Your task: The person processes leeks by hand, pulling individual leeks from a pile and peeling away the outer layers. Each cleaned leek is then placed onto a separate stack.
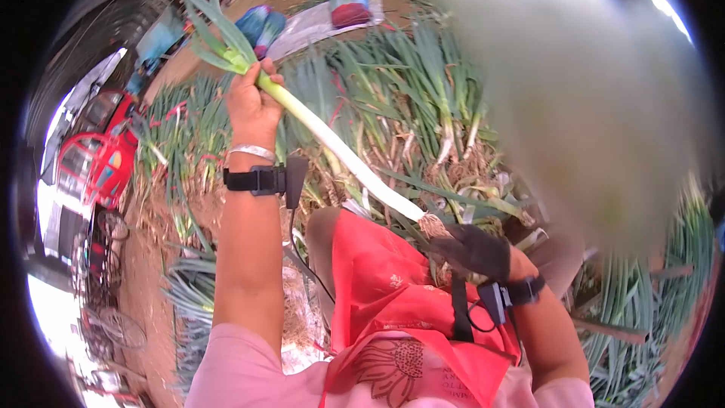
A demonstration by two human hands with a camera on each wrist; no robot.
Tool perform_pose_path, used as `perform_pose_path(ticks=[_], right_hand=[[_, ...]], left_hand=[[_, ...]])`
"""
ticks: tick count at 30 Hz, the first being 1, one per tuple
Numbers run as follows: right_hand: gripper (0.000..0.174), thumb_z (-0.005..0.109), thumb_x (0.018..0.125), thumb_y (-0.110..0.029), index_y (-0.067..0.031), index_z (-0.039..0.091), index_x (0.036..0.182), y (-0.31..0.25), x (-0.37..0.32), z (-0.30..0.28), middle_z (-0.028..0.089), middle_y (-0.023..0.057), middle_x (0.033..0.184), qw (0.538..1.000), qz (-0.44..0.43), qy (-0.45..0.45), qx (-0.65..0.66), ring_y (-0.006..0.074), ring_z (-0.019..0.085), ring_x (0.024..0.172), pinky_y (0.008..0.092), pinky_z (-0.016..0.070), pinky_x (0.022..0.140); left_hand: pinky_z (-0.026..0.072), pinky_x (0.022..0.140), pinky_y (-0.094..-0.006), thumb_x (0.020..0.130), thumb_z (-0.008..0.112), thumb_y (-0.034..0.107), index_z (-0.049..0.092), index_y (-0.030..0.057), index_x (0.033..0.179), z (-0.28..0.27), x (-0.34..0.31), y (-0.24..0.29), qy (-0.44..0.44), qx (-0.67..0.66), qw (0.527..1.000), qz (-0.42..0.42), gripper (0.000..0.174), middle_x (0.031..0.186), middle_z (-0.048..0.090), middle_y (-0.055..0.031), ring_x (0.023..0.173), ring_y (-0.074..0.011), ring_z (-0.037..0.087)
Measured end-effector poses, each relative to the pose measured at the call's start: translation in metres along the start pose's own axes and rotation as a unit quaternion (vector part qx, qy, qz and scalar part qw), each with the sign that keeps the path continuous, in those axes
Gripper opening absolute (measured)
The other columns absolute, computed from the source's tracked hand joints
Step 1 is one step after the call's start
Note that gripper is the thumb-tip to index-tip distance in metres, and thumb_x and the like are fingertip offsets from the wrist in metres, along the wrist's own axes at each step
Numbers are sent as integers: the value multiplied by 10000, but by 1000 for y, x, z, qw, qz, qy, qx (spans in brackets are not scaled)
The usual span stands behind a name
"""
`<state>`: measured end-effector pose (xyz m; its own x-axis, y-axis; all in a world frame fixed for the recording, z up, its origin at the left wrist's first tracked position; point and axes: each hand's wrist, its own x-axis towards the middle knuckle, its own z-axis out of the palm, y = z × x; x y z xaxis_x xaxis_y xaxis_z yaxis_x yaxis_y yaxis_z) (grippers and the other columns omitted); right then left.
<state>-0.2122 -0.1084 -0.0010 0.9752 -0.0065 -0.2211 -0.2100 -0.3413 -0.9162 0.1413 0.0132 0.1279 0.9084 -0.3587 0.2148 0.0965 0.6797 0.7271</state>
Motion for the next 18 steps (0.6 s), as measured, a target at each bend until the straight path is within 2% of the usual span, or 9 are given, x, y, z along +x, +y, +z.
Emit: perform_pose_path(ticks=[1, 2, 4, 7, 9, 11, 12, 15, 18], right_hand=[[268, 549, 947, -204, -14, 612, 1126, -7, -4, 2, 620, 70, 815, 988, 122, -25, 86, 135, 590, 734, 283, 465, 633], [268, 549, 947, -204, -14, 612, 1126, -8, -8, 7, 620, 70, 815, 989, 117, -44, 76, 135, 590, 734, 283, 465, 633], [203, 584, 924, -163, -19, 628, 1060, -3, -18, 17, 616, 73, 848, 998, -9, 27, 65, 150, 590, 754, 298, 470, 673], [167, 622, 883, -148, -24, 644, 993, 6, -18, 15, 637, 85, 865, 998, -8, -37, 51, 214, 607, 777, 320, 485, 726], [142, 635, 860, -116, -47, 659, 981, -1, -12, 13, 642, 102, 932, 996, -1, -65, -59, 218, 607, 831, 320, 489, 741], [135, 643, 849, -97, -62, 667, 977, -22, -5, 15, 644, 107, 978, 991, 32, -99, -83, 211, 608, 872, 319, 491, 751], [175, 659, 854, -123, -42, 639, 1008, -37, -3, 17, 640, 83, 907, 979, -24, -106, -173, 171, 608, 842, 294, 487, 725], [229, 647, 869, -91, -14, 594, 1077, -9, 11, 5, 637, 80, 878, 988, 23, -115, -98, 151, 617, 823, 287, 490, 715], [257, 601, 884, -29, -6, 563, 1138, 25, 28, -28, 634, 97, 950, 983, -47, -112, -135, 164, 617, 854, 299, 494, 728]], left_hand=[[453, 570, -328, 923, 483, 9, 484, 63, 1013, -6, -1, 8, -2, 5, 1000, 31, 105, 875, 567, -69, 770, -181, 604], [440, 546, -322, 921, 477, -1, 476, 48, 999, -11, -4, 21, 12, 20, 998, 55, 91, 848, 553, -71, 725, -177, 584], [444, 557, -313, 922, 476, -4, 465, 22, 1057, -43, -1, 58, 30, 14, 996, 82, 138, 900, 554, -99, 727, -174, 572], [444, 560, -283, 902, 483, -34, 447, -38, 1099, -101, -27, 137, 115, 25, 983, 139, 201, 936, 544, -143, 689, -170, 525], [424, 517, -284, 901, 482, -27, 455, -18, 973, -154, -49, 199, 151, 20, 982, 108, 77, 813, 528, -99, 668, -174, 510], [418, 515, -268, 888, 487, -45, 451, -48, 975, -196, -90, 255, 179, 11, 975, 133, 95, 821, 507, -92, 688, -163, 504], [417, 517, -262, 887, 488, -49, 456, -58, 986, -227, -115, 288, 165, 13, 975, 147, 105, 842, 508, -97, 687, -155, 498], [415, 519, -247, 910, 493, -22, 451, -77, 1042, -319, -203, 381, 148, 68, 972, 170, 148, 885, 523, -119, 678, -136, 485], [427, 539, -235, 941, 497, 42, 425, -61, 1104, -348, -288, 440, 332, 163, 908, 197, 205, 894, 540, -137, 672, -131, 486]])
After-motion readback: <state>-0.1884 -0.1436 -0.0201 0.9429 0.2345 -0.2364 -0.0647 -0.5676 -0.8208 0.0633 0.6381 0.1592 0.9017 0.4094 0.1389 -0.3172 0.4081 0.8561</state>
